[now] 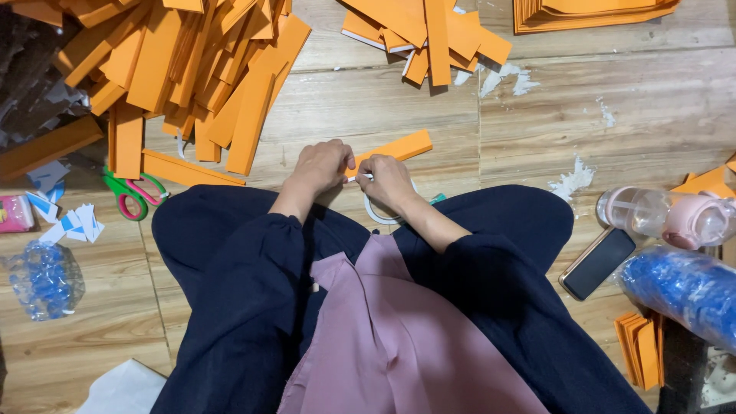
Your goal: Applying double-sided tape to the ends of orange paper strips while sitting on the floor.
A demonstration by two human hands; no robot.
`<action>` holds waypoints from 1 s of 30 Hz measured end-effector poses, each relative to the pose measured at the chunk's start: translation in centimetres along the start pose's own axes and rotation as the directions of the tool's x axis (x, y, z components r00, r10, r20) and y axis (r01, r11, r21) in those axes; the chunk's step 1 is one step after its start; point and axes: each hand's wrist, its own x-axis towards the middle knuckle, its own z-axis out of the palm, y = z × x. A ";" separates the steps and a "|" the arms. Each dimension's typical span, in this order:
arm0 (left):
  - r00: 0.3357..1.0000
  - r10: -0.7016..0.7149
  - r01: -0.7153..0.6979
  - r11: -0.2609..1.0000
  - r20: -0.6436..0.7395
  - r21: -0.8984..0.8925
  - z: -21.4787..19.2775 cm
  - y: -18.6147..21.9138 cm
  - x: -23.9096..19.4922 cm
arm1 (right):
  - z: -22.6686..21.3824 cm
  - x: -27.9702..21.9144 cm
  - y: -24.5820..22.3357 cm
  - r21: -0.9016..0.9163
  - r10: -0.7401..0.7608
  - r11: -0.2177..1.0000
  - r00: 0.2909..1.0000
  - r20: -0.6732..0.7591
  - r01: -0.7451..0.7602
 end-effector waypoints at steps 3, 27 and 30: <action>1.000 -0.024 0.024 0.999 0.012 0.030 1.1 -0.7 1.1 | 0.4 0.2 0.2 -0.028 -0.010 1.000 1.000 -0.005 0.010; 0.983 -0.183 0.170 0.957 0.035 0.236 1.1 2.3 2.3 | -11.8 -0.7 9.6 -0.235 0.214 0.945 0.974 -0.080 -0.227; 0.983 -0.178 0.165 0.958 0.036 0.232 0.8 2.7 1.8 | -11.0 0.1 10.7 -0.245 0.235 0.937 0.968 -0.089 -0.250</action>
